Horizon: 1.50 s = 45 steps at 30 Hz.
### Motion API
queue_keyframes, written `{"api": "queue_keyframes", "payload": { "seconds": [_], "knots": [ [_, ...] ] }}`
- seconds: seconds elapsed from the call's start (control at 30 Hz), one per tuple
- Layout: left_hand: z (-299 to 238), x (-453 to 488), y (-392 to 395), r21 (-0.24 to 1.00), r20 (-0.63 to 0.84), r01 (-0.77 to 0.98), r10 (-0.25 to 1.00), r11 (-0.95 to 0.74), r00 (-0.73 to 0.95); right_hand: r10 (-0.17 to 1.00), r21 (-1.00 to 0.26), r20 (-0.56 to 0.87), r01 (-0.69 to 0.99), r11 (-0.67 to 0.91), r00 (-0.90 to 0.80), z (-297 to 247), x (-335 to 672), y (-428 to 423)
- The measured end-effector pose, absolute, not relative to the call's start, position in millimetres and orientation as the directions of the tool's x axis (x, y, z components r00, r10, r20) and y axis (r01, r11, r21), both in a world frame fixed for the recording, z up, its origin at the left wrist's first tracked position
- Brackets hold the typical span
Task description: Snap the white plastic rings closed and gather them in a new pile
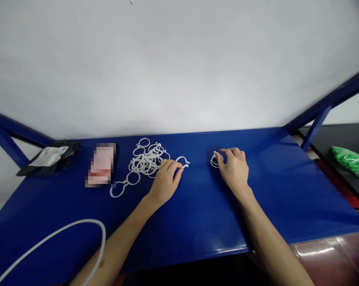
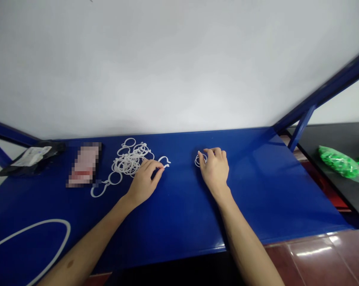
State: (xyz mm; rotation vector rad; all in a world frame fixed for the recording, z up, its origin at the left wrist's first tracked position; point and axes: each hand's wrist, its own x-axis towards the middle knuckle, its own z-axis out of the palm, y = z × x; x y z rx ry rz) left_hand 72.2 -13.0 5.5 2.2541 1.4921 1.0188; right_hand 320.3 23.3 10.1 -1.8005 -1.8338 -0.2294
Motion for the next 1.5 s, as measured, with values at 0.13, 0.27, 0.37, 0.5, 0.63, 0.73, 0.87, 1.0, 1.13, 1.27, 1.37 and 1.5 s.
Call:
{"api": "queue_keyframes", "payload": {
  "seconds": [0.13, 0.27, 0.37, 0.5, 0.63, 0.73, 0.87, 1.0, 1.13, 1.27, 1.37, 1.5],
  "knots": [
    [10.8, 78.1, -18.6, 0.907, 0.126, 0.376, 0.974, -0.19, 0.186, 0.866, -0.321, 0.5, 0.933, 0.164, 0.02, 17.2, 313.0, 18.6],
    [10.4, 82.3, -20.3, 0.993, 0.035, 0.098, 0.976, -0.057, 0.216, 0.888, -0.579, 0.423, 0.699, 0.419, -0.181, 21.4, 293.6, 6.8],
    [7.5, 83.2, -19.8, 1.0, 0.026, 0.004, 0.968, -0.028, 0.25, 0.874, -0.697, 0.371, 0.527, 0.486, -0.314, 18.7, 276.9, -4.8],
    [4.3, 81.8, -19.7, 0.999, 0.021, 0.033, 0.967, -0.03, 0.255, 0.893, -0.793, 0.343, 0.42, 0.442, -0.292, 12.9, 264.6, -14.4],
    [7.0, 79.4, -20.5, 0.958, 0.082, 0.246, 0.964, -0.145, 0.252, 0.896, -0.815, 0.329, 0.39, 0.429, -0.299, 10.7, 263.9, -15.0],
    [9.4, 78.7, -22.2, 0.875, 0.178, 0.397, 0.947, -0.276, 0.268, 0.871, -0.779, 0.364, 0.405, 0.479, -0.33, 9.7, 265.9, -14.1],
    [6.2, 79.7, -25.7, 0.719, 0.343, 0.532, 0.894, -0.447, 0.286, 0.802, -0.676, 0.441, 0.438, 0.592, -0.403, 7.6, 268.3, -15.9],
    [4.1, 78.8, -24.4, 0.496, 0.462, 0.647, 0.807, -0.579, 0.368, 0.757, -0.596, 0.474, 0.47, 0.652, -0.449, 4.7, 268.6, -17.7],
    [6.9, 71.6, -14.8, 0.314, 0.461, 0.756, 0.788, -0.575, 0.407, 0.788, -0.584, 0.454, 0.53, 0.616, -0.415, 5.3, 272.9, -11.0],
    [2.6, 60.0, -3.7, 0.231, 0.468, 0.919, 0.864, -0.32, 0.183, 0.856, -0.517, 0.466, 0.716, 0.469, -0.224, 7.9, 292.0, 5.5],
    [-2.8, 53.5, 1.5, 0.174, 0.477, 0.951, 0.867, -0.258, 0.148, 0.883, -0.428, 0.455, 0.84, 0.335, -0.12, 7.2, 309.0, 17.7],
    [-1.9, 55.3, 0.8, 0.139, 0.5, 0.944, 0.844, -0.298, 0.193, 0.863, -0.309, 0.498, 0.913, 0.267, -0.084, 8.6, 315.6, 23.0]
  ]
}}
